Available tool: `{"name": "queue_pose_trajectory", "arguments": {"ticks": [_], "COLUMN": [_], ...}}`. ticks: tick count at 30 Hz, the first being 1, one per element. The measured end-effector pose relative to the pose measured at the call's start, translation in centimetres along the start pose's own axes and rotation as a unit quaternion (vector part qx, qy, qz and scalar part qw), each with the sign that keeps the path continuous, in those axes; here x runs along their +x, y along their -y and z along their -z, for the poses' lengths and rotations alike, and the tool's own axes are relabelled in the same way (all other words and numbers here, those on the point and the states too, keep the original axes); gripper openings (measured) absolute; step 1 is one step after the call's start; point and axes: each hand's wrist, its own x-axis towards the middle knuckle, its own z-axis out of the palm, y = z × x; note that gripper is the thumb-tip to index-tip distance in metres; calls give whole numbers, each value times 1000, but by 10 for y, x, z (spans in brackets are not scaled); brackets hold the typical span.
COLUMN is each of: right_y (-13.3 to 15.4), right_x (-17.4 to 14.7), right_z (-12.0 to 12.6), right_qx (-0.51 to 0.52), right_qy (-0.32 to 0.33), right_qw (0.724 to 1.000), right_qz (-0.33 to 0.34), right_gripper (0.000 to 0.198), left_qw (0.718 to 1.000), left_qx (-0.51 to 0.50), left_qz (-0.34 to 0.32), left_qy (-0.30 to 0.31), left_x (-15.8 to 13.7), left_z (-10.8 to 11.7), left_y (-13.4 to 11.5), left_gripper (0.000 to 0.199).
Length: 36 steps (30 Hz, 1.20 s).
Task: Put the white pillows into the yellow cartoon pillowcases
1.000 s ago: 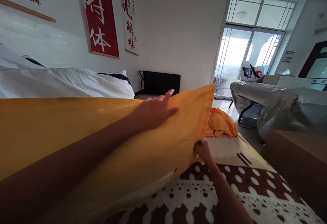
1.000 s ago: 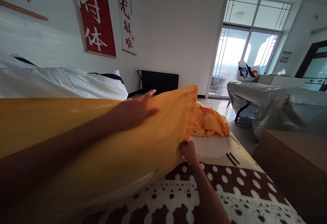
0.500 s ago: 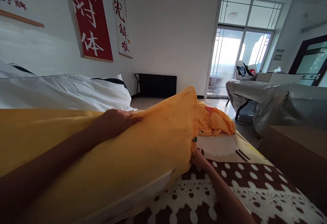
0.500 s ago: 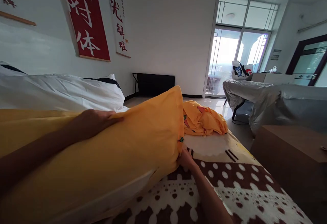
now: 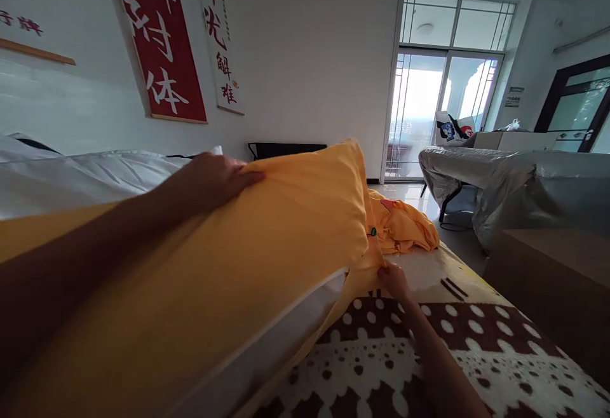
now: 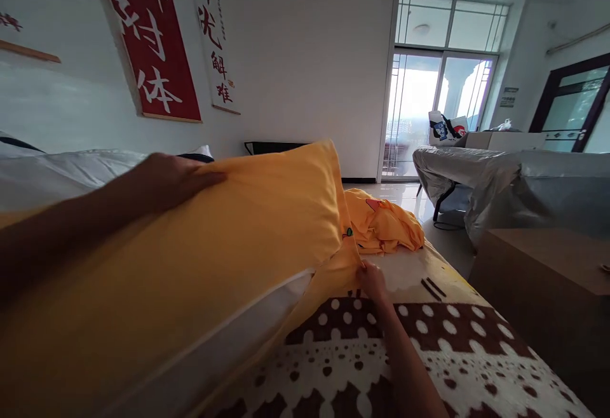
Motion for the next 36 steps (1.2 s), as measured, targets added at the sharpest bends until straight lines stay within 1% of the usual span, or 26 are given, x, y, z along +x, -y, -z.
{"name": "queue_pose_trajectory", "arguments": {"ticks": [2, 3, 4, 5, 6, 7, 8, 9, 10, 11, 12, 13, 14, 16, 17, 19, 21, 23, 25, 27, 29, 30, 31, 33, 35, 36], "right_y": [16, 28, 43, 61, 80, 100, 119, 136, 151, 161, 168, 170, 169, 160, 153, 142, 134, 131, 131, 131, 130, 129, 127, 122, 118, 117], "right_x": [1, -1, -6, -13, -23, -36, -50, -64, -76, -87, -95, -99, -100, -95, -90, -81, -75, -69, -65, -60, -56, -54, -53, -53, -52, -52], "right_z": [13, 20, 26, 32, 37, 41, 44, 45, 45, 43, 40, 36, 32, 22, 18, 10, 7, 9, 13, 19, 23, 24, 25, 25, 24, 25], "right_qx": [-12, -5, 4, 15, 48, 78, 95, 94, 75, 49, 20, -9, -33, -74, -92, -123, -142, -157, -177, -188, -180, -171, -165, -164, -174, -180], "right_qy": [-75, -114, -141, -156, -164, -129, -69, 11, 85, 146, 200, 241, 270, 300, 307, 321, 335, 338, 334, 337, 344, 343, 338, 323, 314, 314], "right_qw": [997, 994, 990, 987, 978, 968, 951, 924, 896, 867, 843, 826, 816, 816, 821, 828, 828, 830, 835, 835, 836, 838, 841, 845, 842, 842], "right_qz": [-7, -5, 14, 45, 116, 201, 286, 372, 430, 474, 499, 510, 510, 488, 473, 444, 427, 414, 400, 391, 389, 388, 388, 394, 402, 400], "right_gripper": [14, 16, 17, 17, 16, 16, 16, 16, 13, 13, 19, 28, 37, 44, 43, 34, 24, 16, 16, 19, 19, 19, 18, 18, 18, 19], "left_qw": [999, 999, 998, 998, 997, 998, 998, 999, 999, 999, 998, 998, 997, 997, 997, 997, 996, 997, 997, 991, 977, 965, 946, 897, 864, 856], "left_qx": [-25, -35, -41, -45, -42, -32, -16, 0, 14, 24, 28, 29, 28, 29, 31, 38, 53, 66, 68, 59, 42, 34, 27, 18, 3, -2], "left_qz": [0, 5, 10, 12, 13, 9, 1, -7, -10, -10, -7, 1, 9, 15, 13, 0, -4, -11, -44, -108, -197, -252, -316, -437, -502, -517], "left_qy": [24, 36, 45, 52, 60, 62, 57, 52, 49, 48, 51, 57, 65, 73, 73, 69, 66, 40, -11, -57, -71, -71, -71, -70, -48, -32], "left_x": [-1, 0, 1, 2, 4, 6, 7, 8, 8, 9, 8, 8, 7, 6, 5, 3, 0, -3, -7, -17, -33, -44, -56, -82, -103, -110], "left_z": [-14, -20, -26, -32, -36, -40, -43, -45, -47, -48, -48, -48, -48, -48, -49, -50, -53, -56, -59, -62, -67, -72, -78, -94, -116, -128], "left_y": [-6, -8, -8, -8, -8, -9, -10, -12, -13, -15, -17, -18, -19, -19, -18, -16, -17, -22, -32, -49, -71, -83, -95, -115, -129, -133], "left_gripper": [64, 66, 67, 69, 70, 71, 72, 73, 74, 74, 74, 73, 73, 72, 71, 68, 63, 53, 42, 37, 35, 33, 31, 29, 24, 22]}}
